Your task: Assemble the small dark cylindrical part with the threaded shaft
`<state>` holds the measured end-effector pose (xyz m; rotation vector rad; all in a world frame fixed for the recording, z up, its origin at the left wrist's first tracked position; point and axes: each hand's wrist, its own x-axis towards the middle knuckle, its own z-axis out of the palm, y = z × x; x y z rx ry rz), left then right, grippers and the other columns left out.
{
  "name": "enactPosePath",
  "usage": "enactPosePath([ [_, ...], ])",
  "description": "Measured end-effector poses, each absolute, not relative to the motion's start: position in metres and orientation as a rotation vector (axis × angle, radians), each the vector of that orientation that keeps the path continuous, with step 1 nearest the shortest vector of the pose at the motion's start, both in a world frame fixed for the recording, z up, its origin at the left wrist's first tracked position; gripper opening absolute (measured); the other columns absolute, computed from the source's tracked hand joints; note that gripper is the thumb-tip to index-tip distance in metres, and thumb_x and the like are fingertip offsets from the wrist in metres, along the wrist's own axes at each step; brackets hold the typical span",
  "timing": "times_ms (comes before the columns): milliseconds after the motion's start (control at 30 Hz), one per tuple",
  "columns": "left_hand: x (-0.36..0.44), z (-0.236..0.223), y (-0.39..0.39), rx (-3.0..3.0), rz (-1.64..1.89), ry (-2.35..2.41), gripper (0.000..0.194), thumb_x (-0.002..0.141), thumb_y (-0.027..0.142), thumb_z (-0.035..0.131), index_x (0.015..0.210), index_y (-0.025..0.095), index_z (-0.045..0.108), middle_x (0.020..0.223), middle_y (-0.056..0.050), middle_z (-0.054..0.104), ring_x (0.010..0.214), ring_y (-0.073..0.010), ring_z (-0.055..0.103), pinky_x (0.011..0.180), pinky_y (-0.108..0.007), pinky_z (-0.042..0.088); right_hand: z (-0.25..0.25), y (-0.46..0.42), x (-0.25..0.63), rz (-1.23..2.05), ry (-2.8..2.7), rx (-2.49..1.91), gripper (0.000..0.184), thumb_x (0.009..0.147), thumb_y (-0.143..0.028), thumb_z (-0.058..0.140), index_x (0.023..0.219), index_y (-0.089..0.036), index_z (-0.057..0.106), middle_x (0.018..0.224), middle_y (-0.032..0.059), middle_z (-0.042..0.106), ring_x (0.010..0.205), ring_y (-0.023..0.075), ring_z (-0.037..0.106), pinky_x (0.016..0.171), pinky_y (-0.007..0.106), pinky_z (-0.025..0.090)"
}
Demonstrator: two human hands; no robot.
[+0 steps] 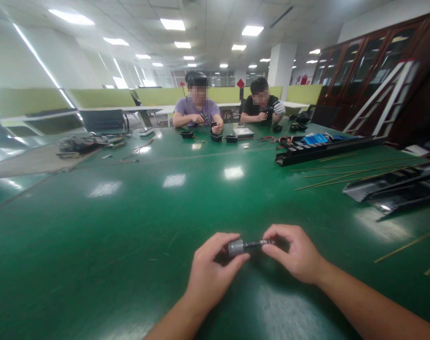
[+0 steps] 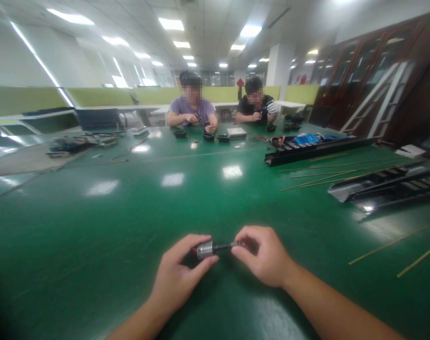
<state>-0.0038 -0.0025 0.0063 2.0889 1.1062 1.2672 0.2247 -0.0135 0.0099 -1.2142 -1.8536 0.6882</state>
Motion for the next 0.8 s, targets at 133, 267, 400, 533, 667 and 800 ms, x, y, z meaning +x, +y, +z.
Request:
enactPosePath([
  [133,-0.004,0.0062,-0.0021,2.091,1.258,1.11,0.026,0.076,0.024,0.081,0.1,0.026,0.071,0.091,0.002,0.072,0.075,-0.0129,0.064,0.069,-0.022,0.051,0.0097,-0.0133,0.225,0.686,-1.856,-1.207,0.016,0.086,-0.031,0.065,0.079,-0.017,0.068,0.07,0.0012,0.064,0.066,0.0156,0.058,0.064,0.026,0.041],
  [267,-0.0036,0.0058,-0.002,2.078,1.249,1.129,0.026,0.076,0.024,0.08,0.1,0.026,0.071,0.092,0.001,0.072,0.076,-0.0136,0.064,0.071,-0.023,0.051,0.0102,-0.0125,0.2247,0.685,-1.849,-1.21,0.016,0.086,-0.031,0.065,0.079,-0.017,0.068,0.069,0.0009,0.064,0.066,0.0156,0.058,0.064,0.026,0.041],
  [400,-0.0047,0.0058,-0.0015,2.051,1.23,1.16,0.026,0.077,0.026,0.079,0.102,0.027,0.071,0.093,0.001,0.072,0.078,-0.0142,0.065,0.071,-0.023,0.051,0.0108,-0.0118,0.2247,0.679,-1.832,-1.214,0.017,0.086,-0.031,0.065,0.078,-0.017,0.068,0.069,0.0011,0.064,0.066,0.0156,0.058,0.064,0.026,0.041],
  [533,-0.0059,0.0074,-0.0008,2.024,1.201,1.168,0.023,0.078,0.028,0.077,0.1,0.026,0.071,0.094,0.0,0.072,0.081,-0.0163,0.066,0.072,-0.025,0.051,0.0104,-0.0121,0.2259,0.671,-1.827,-1.19,0.016,0.086,-0.031,0.066,0.077,-0.017,0.068,0.069,0.0011,0.064,0.065,0.0153,0.058,0.063,0.026,0.041],
  [667,-0.0056,0.0068,0.0009,1.939,1.183,1.228,0.024,0.077,0.032,0.076,0.098,0.024,0.071,0.092,-0.002,0.071,0.078,-0.0175,0.065,0.068,-0.026,0.051,0.0091,-0.0133,0.2288,0.678,-1.78,-1.09,0.016,0.086,-0.031,0.066,0.079,-0.017,0.067,0.069,0.0011,0.063,0.066,0.0149,0.057,0.065,0.026,0.042],
  [800,-0.004,0.0035,0.0042,1.699,1.201,1.218,0.03,0.075,0.035,0.077,0.1,0.02,0.07,0.093,-0.004,0.072,0.079,-0.0182,0.068,0.072,-0.026,0.054,0.0049,-0.0133,0.2305,0.764,-1.695,-0.984,0.019,0.091,-0.033,0.062,0.081,-0.016,0.065,0.071,0.0016,0.063,0.067,0.0146,0.058,0.066,0.026,0.044],
])
